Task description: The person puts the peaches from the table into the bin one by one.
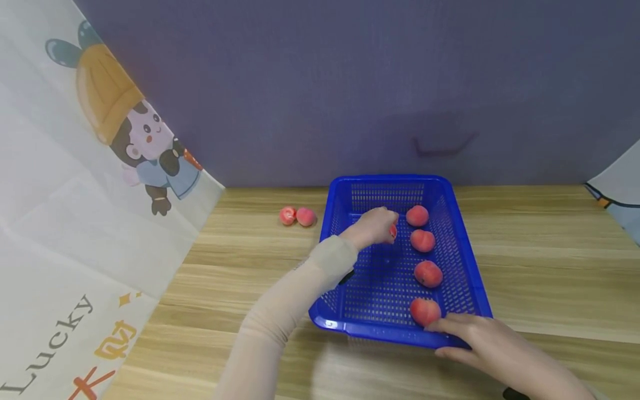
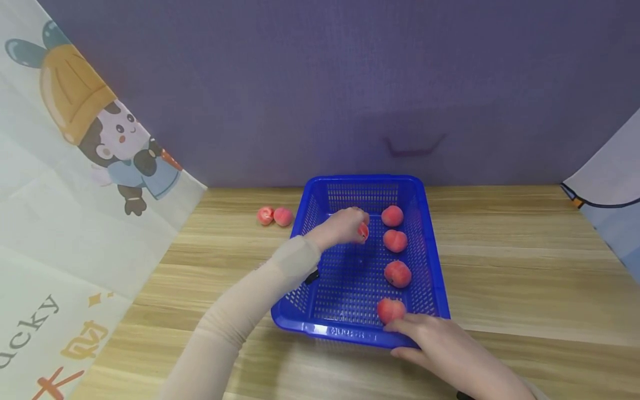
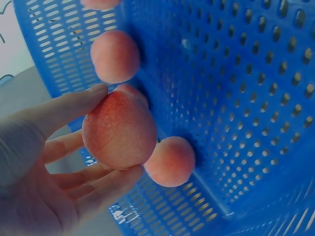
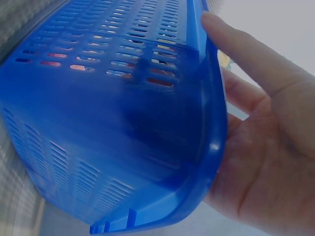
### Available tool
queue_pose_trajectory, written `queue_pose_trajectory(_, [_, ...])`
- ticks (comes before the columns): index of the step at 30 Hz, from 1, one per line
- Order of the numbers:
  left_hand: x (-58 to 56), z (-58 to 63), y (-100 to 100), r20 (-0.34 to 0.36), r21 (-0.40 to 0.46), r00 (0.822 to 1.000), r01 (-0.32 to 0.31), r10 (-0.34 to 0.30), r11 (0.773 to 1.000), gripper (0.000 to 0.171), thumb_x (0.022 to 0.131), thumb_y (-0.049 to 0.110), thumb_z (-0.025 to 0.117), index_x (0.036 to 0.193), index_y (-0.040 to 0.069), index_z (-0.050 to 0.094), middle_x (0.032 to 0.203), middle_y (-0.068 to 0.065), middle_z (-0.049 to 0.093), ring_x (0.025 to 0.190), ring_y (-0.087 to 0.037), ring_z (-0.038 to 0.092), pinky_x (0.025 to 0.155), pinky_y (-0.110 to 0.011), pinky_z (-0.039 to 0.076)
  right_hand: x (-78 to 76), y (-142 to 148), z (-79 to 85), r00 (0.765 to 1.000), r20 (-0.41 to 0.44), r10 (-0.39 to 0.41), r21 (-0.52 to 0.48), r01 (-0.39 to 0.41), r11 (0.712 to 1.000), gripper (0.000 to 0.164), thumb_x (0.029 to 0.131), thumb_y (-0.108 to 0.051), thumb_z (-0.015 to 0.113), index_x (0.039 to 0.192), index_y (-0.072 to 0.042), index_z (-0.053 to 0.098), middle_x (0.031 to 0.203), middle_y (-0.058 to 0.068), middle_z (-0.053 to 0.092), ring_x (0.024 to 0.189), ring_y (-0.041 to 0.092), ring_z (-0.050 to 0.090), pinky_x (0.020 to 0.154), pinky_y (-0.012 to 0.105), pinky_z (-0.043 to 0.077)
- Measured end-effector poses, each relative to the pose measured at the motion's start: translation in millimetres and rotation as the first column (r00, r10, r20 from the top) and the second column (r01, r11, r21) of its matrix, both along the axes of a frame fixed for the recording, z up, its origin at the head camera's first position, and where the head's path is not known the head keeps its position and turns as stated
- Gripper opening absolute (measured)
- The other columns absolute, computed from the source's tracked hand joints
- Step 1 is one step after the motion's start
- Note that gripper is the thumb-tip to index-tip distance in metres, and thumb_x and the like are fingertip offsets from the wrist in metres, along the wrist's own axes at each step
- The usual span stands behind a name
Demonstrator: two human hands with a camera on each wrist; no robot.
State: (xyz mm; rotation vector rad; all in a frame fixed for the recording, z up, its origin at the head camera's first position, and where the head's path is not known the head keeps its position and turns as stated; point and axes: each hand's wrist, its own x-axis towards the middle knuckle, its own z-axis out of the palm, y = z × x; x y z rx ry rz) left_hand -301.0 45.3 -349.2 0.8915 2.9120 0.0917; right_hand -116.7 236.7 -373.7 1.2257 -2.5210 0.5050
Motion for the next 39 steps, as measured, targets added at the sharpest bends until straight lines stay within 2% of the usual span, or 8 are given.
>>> queue_pose_trajectory(5, [-0.9,-4.0,1.2,-0.007,-0.002,1.0,-0.008,0.008,1.0,0.017,0.068,0.015,0.069,0.082,0.015,0.058,0.074,0.007,0.056,0.074,-0.009,0.05,0.065,-0.02,0.042,0.5,0.5,-0.3,1.0,0.001,-0.009,0.002,0.009,1.0,0.027,0.07,-0.034,0.07,0.093,-0.021,0.065,0.083,-0.013,0.061,0.076,0.011,0.061,0.06,0.033,0.05])
queue_pose_trajectory(14, [-2.4,-12.2,5.1,-0.01,-0.024,1.0,0.012,-0.012,1.0,0.02,0.07,0.019,0.071,0.085,0.013,0.059,0.077,0.006,0.059,0.071,-0.009,0.052,0.065,-0.019,0.043,0.6,0.6,-0.2,1.0,-0.008,-0.011,0.0,0.011,1.0,0.027,0.07,-0.035,0.07,0.093,-0.021,0.065,0.083,-0.013,0.06,0.075,0.01,0.06,0.06,0.032,0.05])
queue_pose_trajectory(20, [-4.9,-18.4,7.1,-0.005,-0.055,1.0,0.0,0.0,0.998,0.022,0.071,0.024,0.072,0.086,0.014,0.059,0.078,0.007,0.058,0.072,-0.009,0.051,0.063,-0.021,0.044,1.0,0.4,0.5,1.0,0.003,-0.02,0.011,0.02,1.0,0.028,0.07,-0.035,0.07,0.094,-0.021,0.065,0.083,-0.013,0.061,0.076,0.01,0.06,0.061,0.032,0.05])
queue_pose_trajectory(33, [-3.8,-21.5,8.2,0.05,-0.056,0.998,-0.042,0.045,0.998,0.021,0.071,0.021,0.072,0.084,0.013,0.058,0.076,0.005,0.056,0.068,-0.01,0.051,0.061,-0.022,0.044,1.2,0.4,-0.2,0.999,0.031,-0.03,0.037,0.029,0.999,0.027,0.072,-0.036,0.068,0.094,-0.021,0.065,0.085,-0.011,0.062,0.078,0.013,0.061,0.063,0.035,0.05])
queue_pose_trajectory(39, [-4.1,-22.4,8.2,0.054,-0.055,0.997,-0.054,0.057,0.997,0.021,0.071,0.022,0.072,0.085,0.013,0.058,0.075,0.005,0.055,0.067,-0.01,0.051,0.06,-0.023,0.044,1.4,0.6,-0.8,1.0,0.007,-0.027,0.023,0.027,0.999,0.027,0.072,-0.037,0.068,0.094,-0.022,0.065,0.085,-0.011,0.062,0.078,0.013,0.061,0.063,0.036,0.05])
